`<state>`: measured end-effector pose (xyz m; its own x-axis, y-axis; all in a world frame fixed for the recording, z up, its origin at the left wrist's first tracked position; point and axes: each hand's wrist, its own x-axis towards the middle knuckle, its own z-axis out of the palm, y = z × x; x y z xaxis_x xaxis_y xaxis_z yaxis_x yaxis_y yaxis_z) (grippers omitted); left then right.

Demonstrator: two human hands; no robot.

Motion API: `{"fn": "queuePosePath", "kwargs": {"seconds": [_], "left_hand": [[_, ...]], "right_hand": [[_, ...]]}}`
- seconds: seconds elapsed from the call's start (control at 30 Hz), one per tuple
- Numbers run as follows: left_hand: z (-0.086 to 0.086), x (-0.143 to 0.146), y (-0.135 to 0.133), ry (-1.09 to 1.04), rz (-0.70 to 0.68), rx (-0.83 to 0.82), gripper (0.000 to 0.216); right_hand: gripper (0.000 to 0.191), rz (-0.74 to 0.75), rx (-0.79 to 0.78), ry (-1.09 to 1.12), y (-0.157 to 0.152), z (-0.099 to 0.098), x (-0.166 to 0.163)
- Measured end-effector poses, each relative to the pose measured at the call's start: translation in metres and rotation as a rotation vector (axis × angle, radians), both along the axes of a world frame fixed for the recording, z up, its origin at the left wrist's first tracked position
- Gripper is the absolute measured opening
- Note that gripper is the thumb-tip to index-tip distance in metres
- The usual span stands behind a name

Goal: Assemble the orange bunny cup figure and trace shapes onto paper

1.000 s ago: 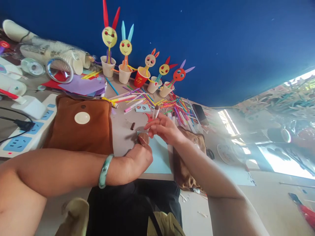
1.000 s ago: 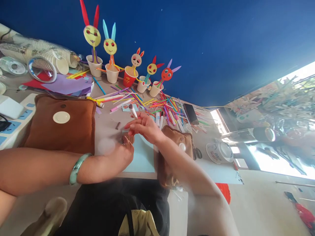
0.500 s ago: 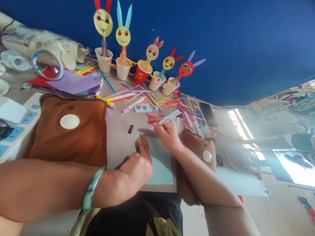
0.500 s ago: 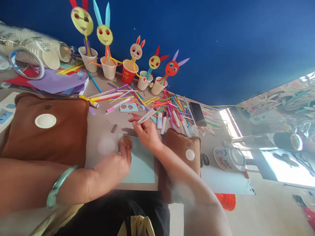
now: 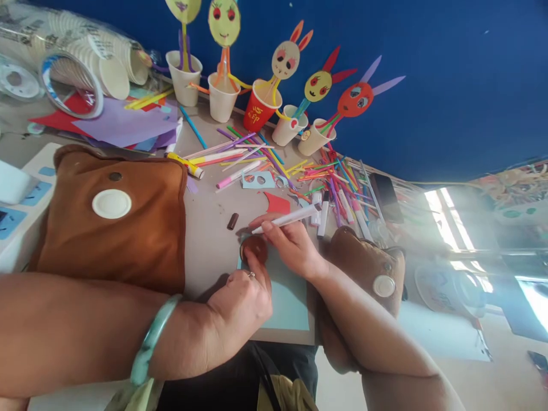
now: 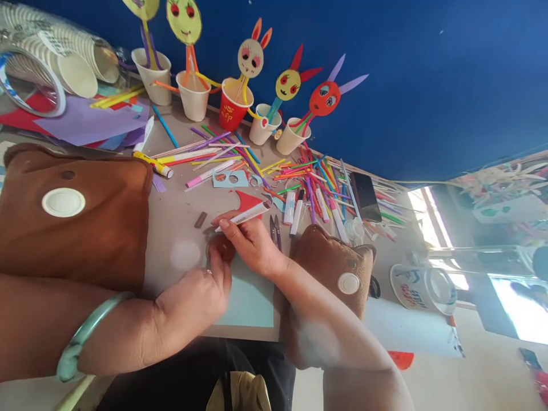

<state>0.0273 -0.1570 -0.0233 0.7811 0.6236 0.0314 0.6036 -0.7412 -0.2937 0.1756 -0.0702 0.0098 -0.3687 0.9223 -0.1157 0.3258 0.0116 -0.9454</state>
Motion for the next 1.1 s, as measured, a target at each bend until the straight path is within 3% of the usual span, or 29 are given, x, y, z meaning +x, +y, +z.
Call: {"fn": "queuePosePath", "kwargs": {"seconds": [0.13, 0.3, 0.57, 0.83, 1.1], "left_hand": [[0.002, 0.000, 0.001, 0.060, -0.008, -0.044, 0.049], [0.016, 0.002, 0.004, -0.040, 0.017, -0.072, 0.042], [0.034, 0.004, 0.011, -0.064, -0.003, -0.161, 0.042], [0.028, 0.001, 0.007, -0.121, -0.014, -0.097, 0.043], [0.031, -0.001, 0.008, -0.105, -0.034, -0.078, 0.040]], "right_hand": [[0.041, -0.060, 0.042, 0.001, -0.001, -0.003, -0.002], [0.042, 0.001, -0.020, -0.034, 0.001, -0.007, -0.006], [0.042, 0.013, 0.104, -0.093, 0.002, -0.006, -0.008], [0.036, 0.072, 0.258, -0.262, 0.000, -0.007, -0.009], [0.034, 0.096, 0.325, -0.284, 0.002, -0.003, -0.011]]}}
